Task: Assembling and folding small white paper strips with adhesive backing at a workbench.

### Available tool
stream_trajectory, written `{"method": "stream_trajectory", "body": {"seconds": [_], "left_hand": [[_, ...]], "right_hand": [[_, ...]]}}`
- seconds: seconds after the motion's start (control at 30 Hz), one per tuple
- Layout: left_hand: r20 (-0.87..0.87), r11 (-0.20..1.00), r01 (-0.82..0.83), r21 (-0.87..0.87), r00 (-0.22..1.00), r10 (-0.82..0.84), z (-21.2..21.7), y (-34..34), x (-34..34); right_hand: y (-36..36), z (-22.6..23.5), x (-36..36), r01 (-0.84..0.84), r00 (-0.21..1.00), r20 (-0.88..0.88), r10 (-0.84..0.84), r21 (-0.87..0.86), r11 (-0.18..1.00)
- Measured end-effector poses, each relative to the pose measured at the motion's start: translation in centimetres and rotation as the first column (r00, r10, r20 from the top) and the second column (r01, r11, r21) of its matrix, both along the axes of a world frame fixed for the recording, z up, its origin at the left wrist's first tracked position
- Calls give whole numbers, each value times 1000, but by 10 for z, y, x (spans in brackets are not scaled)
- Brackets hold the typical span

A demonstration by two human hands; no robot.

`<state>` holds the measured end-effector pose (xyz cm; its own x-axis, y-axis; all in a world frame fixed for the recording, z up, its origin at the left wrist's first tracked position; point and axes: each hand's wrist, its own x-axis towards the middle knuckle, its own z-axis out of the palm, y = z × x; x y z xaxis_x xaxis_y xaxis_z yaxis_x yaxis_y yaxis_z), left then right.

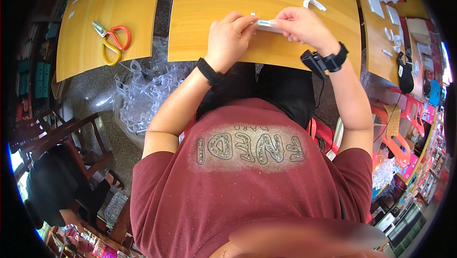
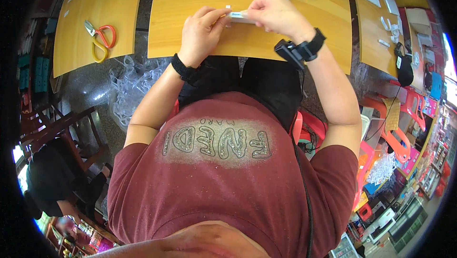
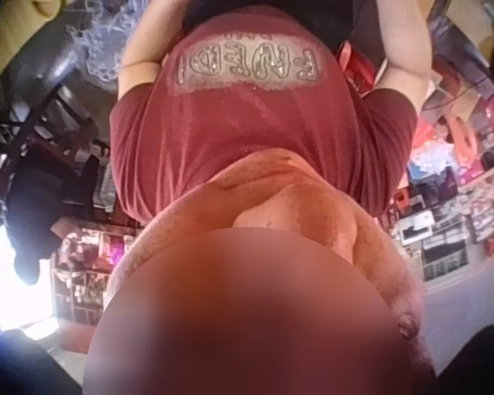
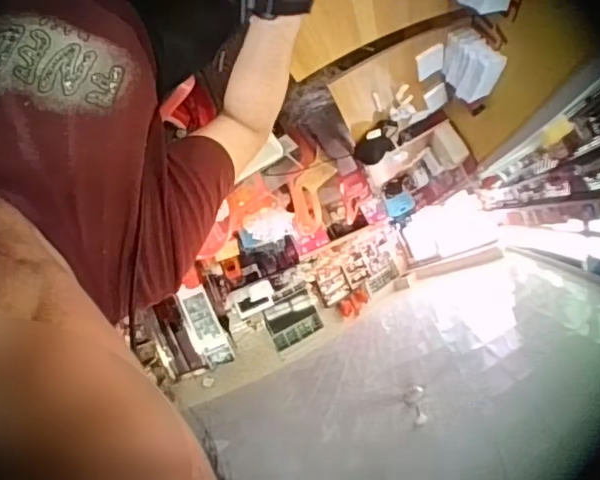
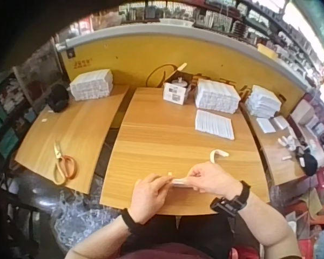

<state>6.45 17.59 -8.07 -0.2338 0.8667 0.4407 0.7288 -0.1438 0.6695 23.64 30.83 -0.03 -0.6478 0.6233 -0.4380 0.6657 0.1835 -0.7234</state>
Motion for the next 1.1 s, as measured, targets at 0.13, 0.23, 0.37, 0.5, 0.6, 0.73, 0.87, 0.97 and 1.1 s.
{"method": "stream_trajectory", "body": {"seconds": [0.13,0.23,0.37,0.5,0.6,0.73,0.87,0.97,1.1], "left_hand": [[24,999,-17,-40,1000,18,-3,-2,0],[24,999,-7,-42,1000,8,-2,-2,0],[-11,999,23,40,1000,-23,-1,-1,-2],[-24,999,24,43,999,-23,0,-2,-2],[-29,999,21,39,999,-20,-2,-2,-1],[12,998,3,-59,1000,-3,-2,-3,0],[1,998,-1,-61,1000,1,0,-3,-1],[14,998,3,-67,1000,-2,3,-2,0],[50,996,10,-83,999,-5,3,-1,-2]], "right_hand": [[15,9,38,51,994,-93,-64,-135,990],[15,3,51,94,976,-181,-119,-140,986],[16,0,55,116,984,-128,-127,-89,989],[15,-1,56,137,982,-122,-147,-83,987],[13,-5,56,161,979,-109,-169,-80,984],[13,-9,61,187,979,-81,-187,-13,982],[9,-14,65,169,972,-174,-157,55,984],[6,-25,65,103,973,-214,-85,73,992],[11,-27,66,73,973,-223,-64,30,997]]}}
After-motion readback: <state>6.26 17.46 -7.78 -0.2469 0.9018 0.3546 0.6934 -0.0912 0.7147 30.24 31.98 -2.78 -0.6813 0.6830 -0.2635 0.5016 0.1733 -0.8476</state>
